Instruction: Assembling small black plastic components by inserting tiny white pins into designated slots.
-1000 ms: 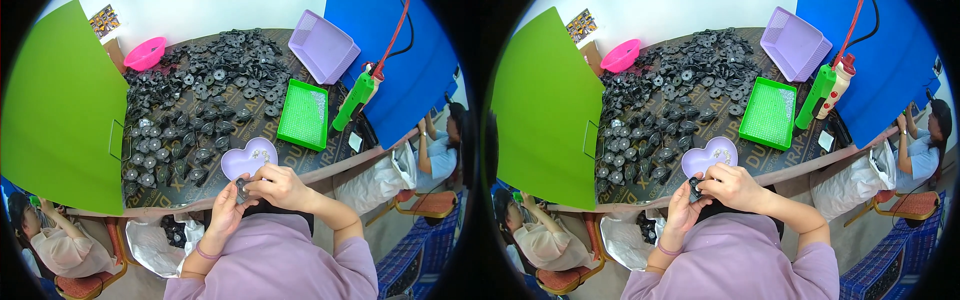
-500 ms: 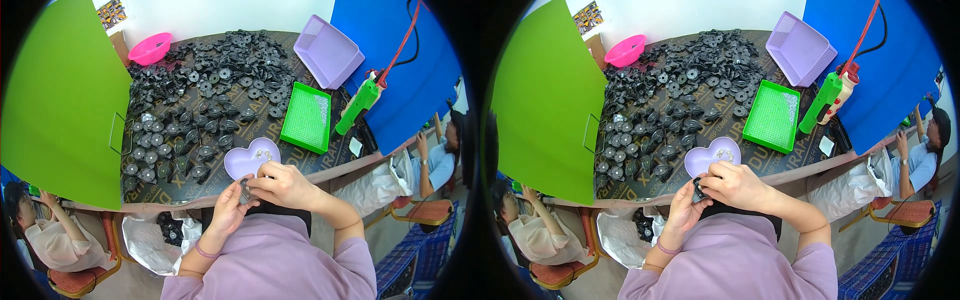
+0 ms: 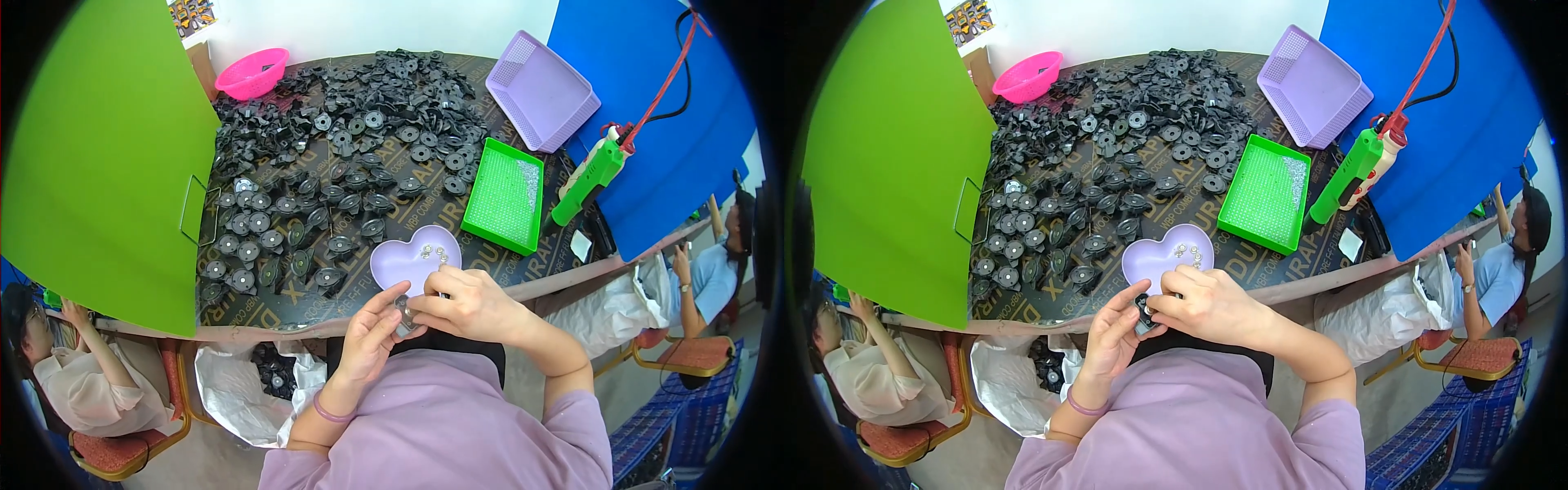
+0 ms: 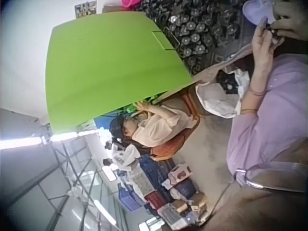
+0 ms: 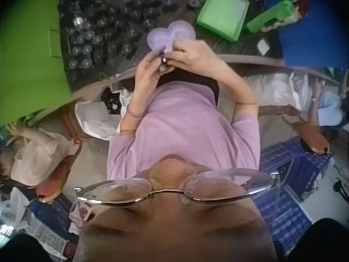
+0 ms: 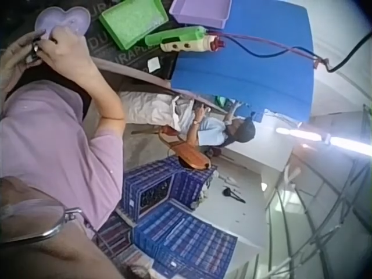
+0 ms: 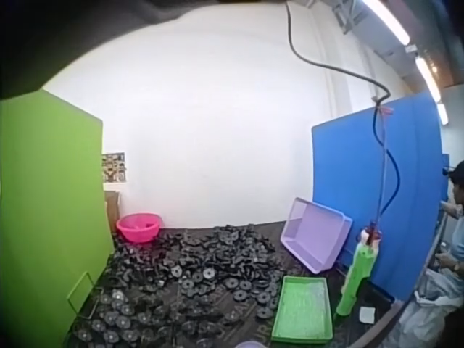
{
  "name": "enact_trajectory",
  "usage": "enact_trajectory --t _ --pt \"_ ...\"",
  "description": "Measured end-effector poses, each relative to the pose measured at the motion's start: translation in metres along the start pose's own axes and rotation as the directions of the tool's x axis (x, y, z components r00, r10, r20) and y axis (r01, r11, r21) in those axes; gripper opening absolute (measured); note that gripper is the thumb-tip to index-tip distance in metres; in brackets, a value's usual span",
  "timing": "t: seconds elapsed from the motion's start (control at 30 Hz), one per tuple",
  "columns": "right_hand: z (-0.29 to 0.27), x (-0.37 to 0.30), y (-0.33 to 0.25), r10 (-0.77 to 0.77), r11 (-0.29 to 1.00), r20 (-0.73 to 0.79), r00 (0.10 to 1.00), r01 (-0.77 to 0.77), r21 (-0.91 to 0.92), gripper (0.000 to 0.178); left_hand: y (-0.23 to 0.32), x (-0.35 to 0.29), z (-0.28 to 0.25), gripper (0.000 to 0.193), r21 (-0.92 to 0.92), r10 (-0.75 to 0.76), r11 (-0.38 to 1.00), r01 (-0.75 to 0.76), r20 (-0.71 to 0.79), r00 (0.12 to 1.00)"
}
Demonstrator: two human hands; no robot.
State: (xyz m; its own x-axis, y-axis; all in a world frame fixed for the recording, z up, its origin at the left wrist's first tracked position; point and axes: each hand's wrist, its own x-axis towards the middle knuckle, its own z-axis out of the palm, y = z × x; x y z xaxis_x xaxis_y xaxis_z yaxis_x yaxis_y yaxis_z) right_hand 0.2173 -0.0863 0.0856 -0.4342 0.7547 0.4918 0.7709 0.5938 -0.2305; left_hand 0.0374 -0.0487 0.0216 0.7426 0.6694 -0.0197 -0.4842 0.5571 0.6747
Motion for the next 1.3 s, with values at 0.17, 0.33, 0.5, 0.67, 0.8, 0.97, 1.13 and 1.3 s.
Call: enact_trajectory --t 0.17,0.33,0.5,0.67,0.8,0.97,1.13,1.3 --pt "0.002 -0.001 0.000 -0.035 0.999 -0.006 0.999 0.036 0.030 0.020 0.004 -0.002 0.002 0.042 0.085 0.021 0.996 -0.021 0.004 1.000" --pt "0.003 -0.002 0.001 0.053 0.976 0.055 0.997 -0.064 0.207 0.017 0.009 -0.002 0.013 0.043 0.121 0.014 0.993 -0.007 -0.058 0.998" --pt "0.001 -0.002 0.001 0.072 0.967 0.105 0.992 -0.095 0.237 0.018 0.006 -0.002 0.010 0.042 0.116 0.030 0.993 -0.028 -0.013 0.999" --pt "0.000 -0.001 0.003 0.083 0.951 0.151 0.985 -0.123 0.283 0.019 0.004 -0.002 0.004 0.041 0.110 0.022 0.994 -0.027 0.050 0.999" --pt "0.000 -0.002 0.004 0.084 0.942 0.141 0.986 -0.125 0.310 0.018 0.005 -0.002 0.005 0.041 0.080 0.005 0.997 -0.008 0.035 0.999" --pt "0.000 -0.003 0.004 0.072 0.936 0.133 0.988 -0.113 0.333 0.017 0.006 -0.001 0.008 0.041 0.078 0.019 0.997 -0.020 0.009 1.000" --pt "0.000 -0.002 0.004 0.061 0.933 0.117 0.991 -0.099 0.347 0.017 0.005 -0.001 0.008 0.040 0.088 0.028 0.996 -0.031 0.025 0.999" --pt "-0.001 -0.002 0.004 0.070 0.932 0.117 0.991 -0.107 0.347 0.016 0.005 -0.001 0.008 0.041 0.089 0.034 0.995 -0.035 0.020 0.999"
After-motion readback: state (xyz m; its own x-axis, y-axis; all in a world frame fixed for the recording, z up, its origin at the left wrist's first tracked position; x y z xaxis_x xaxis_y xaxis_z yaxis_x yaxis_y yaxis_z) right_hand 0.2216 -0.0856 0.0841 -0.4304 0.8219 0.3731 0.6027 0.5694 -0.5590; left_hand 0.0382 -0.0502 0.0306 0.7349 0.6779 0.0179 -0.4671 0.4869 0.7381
